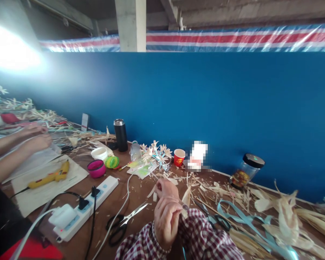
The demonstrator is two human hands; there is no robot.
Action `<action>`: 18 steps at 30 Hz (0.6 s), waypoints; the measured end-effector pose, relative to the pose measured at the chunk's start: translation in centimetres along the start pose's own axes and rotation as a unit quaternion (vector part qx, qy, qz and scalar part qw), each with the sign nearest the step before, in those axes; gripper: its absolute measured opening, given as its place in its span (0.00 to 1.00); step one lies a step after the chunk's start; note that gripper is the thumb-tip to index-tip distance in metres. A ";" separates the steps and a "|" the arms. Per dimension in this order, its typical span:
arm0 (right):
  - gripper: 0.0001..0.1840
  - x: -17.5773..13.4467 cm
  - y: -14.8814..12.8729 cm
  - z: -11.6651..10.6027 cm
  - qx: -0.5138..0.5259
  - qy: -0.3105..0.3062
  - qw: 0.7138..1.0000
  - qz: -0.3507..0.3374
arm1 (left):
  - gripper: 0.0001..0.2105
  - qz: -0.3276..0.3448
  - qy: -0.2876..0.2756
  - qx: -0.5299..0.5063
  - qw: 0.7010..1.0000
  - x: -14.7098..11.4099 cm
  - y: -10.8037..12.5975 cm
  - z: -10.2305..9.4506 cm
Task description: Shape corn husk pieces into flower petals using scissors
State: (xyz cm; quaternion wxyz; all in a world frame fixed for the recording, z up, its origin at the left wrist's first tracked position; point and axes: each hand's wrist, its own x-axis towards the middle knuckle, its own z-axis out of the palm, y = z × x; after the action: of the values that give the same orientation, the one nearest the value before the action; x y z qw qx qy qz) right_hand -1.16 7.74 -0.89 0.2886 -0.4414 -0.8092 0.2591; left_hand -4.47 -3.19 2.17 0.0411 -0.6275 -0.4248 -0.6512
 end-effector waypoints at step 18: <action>0.08 -1.3 2.2 -4.8 0.123 0.059 0.988 0.069 | 0.07 -0.291 0.016 -0.080 0.953 -0.2 -3.5 1.1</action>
State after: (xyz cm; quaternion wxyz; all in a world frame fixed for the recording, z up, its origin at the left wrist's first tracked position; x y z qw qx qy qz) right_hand 3.98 8.45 0.69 0.3695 -0.4722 -0.7199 0.3496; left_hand -5.61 -0.39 0.14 -0.1943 -0.4675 -0.5347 -0.6766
